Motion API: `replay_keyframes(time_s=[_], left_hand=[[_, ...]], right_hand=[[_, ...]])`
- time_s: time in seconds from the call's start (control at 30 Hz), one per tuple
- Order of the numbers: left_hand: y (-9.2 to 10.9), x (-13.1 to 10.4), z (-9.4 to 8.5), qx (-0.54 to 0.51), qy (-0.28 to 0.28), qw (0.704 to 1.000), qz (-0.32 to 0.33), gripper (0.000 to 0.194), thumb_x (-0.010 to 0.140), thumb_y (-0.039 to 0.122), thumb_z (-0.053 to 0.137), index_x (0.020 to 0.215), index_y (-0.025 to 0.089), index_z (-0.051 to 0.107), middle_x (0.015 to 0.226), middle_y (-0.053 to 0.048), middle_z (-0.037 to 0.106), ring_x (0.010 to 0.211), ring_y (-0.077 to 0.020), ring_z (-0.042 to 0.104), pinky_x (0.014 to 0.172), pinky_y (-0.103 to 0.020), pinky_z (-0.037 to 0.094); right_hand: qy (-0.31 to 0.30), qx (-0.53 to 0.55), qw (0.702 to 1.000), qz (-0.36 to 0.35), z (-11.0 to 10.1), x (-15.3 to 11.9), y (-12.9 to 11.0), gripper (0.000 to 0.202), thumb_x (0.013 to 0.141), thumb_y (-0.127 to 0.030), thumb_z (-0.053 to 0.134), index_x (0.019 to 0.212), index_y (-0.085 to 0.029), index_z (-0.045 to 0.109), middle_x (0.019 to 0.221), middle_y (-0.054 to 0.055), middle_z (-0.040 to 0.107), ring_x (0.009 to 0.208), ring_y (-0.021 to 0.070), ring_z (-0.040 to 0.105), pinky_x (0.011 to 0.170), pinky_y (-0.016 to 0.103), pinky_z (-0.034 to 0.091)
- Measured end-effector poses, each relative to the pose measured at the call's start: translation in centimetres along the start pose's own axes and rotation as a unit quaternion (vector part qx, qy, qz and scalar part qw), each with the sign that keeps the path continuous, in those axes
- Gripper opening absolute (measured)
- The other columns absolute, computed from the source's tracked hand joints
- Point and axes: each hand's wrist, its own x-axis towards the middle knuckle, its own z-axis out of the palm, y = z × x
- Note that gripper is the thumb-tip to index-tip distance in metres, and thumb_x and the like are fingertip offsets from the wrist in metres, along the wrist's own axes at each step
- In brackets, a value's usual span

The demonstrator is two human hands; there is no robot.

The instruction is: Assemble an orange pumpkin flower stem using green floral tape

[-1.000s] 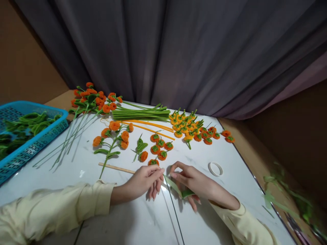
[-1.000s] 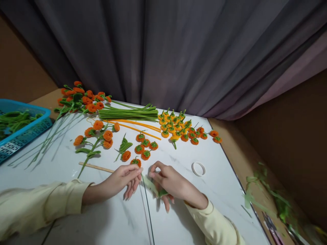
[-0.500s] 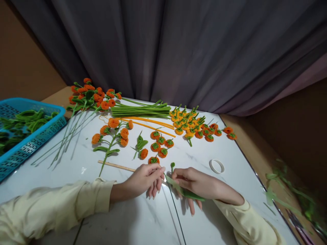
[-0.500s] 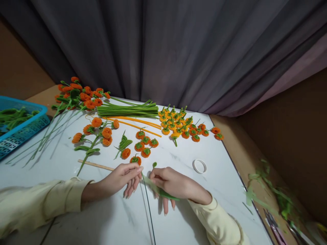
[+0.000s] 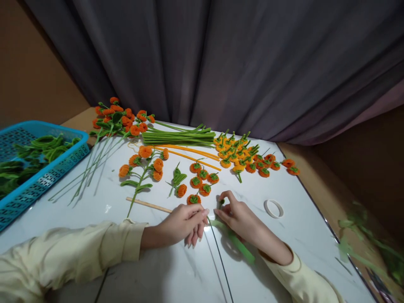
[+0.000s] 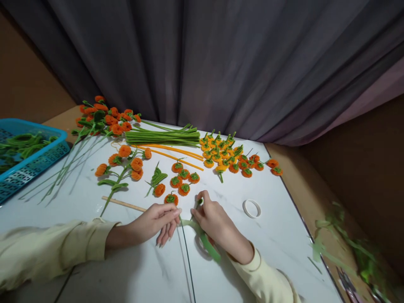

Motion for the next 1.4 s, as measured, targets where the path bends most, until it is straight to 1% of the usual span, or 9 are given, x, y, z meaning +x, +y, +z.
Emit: replay_keyframes(time_s=[0.13,0.3,0.43,0.6,0.77,0.9,1.03,1.23,1.4], left_hand=[[0.1,0.0,0.1,0.007,-0.001,1.0,0.001,0.043,0.083,0.056,0.046,0.068,0.015,0.048,0.048,0.004,0.051,0.033,-0.0064,0.046,0.031,-0.015,0.035],[0.1,0.0,0.0,0.008,-0.007,1.0,0.003,0.043,0.084,0.056,0.046,0.07,0.015,0.048,0.049,0.004,0.051,0.033,-0.0063,0.047,0.031,-0.015,0.035],[0.0,0.0,0.0,0.01,-0.008,1.0,0.008,0.043,0.084,0.056,0.046,0.071,0.015,0.048,0.049,0.004,0.052,0.033,-0.0063,0.047,0.031,-0.015,0.036],[-0.1,0.0,0.0,0.012,-0.007,1.0,0.007,0.043,0.083,0.057,0.046,0.071,0.015,0.048,0.05,0.004,0.052,0.033,-0.006,0.046,0.03,-0.015,0.036],[-0.4,0.0,-0.1,0.032,-0.01,0.999,0.007,0.045,0.086,0.056,0.043,0.066,0.016,0.046,0.047,0.003,0.051,0.033,-0.0062,0.045,0.032,-0.016,0.036],[-0.4,-0.1,-0.1,0.033,-0.012,0.999,0.007,0.046,0.085,0.058,0.043,0.065,0.016,0.046,0.046,0.003,0.05,0.033,-0.0061,0.044,0.032,-0.016,0.036],[-0.4,0.0,-0.2,0.032,-0.016,0.999,0.017,0.047,0.083,0.06,0.044,0.067,0.016,0.045,0.05,0.003,0.052,0.034,-0.0059,0.046,0.033,-0.016,0.036],[-0.7,0.1,-0.2,0.038,-0.018,0.999,0.019,0.046,0.084,0.06,0.044,0.07,0.016,0.046,0.052,0.003,0.053,0.034,-0.0057,0.046,0.032,-0.016,0.036],[-0.6,0.1,-0.2,0.043,-0.024,0.999,0.023,0.046,0.083,0.061,0.043,0.074,0.016,0.046,0.055,0.003,0.055,0.035,-0.0053,0.046,0.032,-0.015,0.036]], right_hand=[[0.012,-0.03,0.999,0.014,0.3,0.1,0.0,0.025,0.08,-0.014,0.039,0.102,-0.022,0.034,0.06,-0.006,0.051,0.04,0.0104,0.041,0.04,0.021,0.029],[0.037,-0.09,0.995,-0.027,0.6,0.0,0.1,0.036,0.072,-0.01,0.041,0.107,-0.019,0.039,0.059,-0.005,0.051,0.052,0.0134,0.047,0.052,0.024,0.034],[0.04,-0.098,0.994,-0.023,0.4,-0.1,-0.2,0.038,0.068,-0.011,0.043,0.106,-0.018,0.042,0.057,-0.005,0.051,0.052,0.0138,0.046,0.053,0.024,0.033],[0.026,0.031,0.999,-0.023,-0.4,0.0,-0.8,0.03,0.066,-0.013,0.047,0.096,-0.02,0.045,0.055,-0.007,0.05,0.045,0.0094,0.042,0.048,0.022,0.035],[0.021,0.199,0.979,-0.027,-0.5,0.0,-0.9,0.033,0.066,-0.015,0.049,0.096,-0.023,0.035,0.056,-0.011,0.046,0.036,0.0059,0.036,0.036,0.017,0.031],[0.01,0.239,0.97,-0.041,-0.4,0.0,-1.0,0.024,0.071,-0.017,0.047,0.09,-0.023,0.034,0.056,-0.011,0.045,0.037,0.0048,0.035,0.034,0.015,0.027],[-0.008,0.243,0.967,-0.071,-0.6,0.1,-1.0,0.013,0.082,-0.024,0.05,0.087,-0.021,0.038,0.061,-0.008,0.049,0.043,0.0055,0.041,0.042,0.018,0.033],[-0.028,0.287,0.954,-0.088,-0.5,0.3,-0.9,0.029,0.08,-0.043,0.061,0.089,-0.019,0.049,0.066,-0.004,0.053,0.053,0.0085,0.047,0.053,0.023,0.039],[-0.073,0.323,0.941,-0.067,0.1,0.4,-1.1,0.036,0.077,-0.048,0.064,0.089,-0.016,0.053,0.064,-0.003,0.054,0.054,0.0094,0.049,0.057,0.024,0.042]])
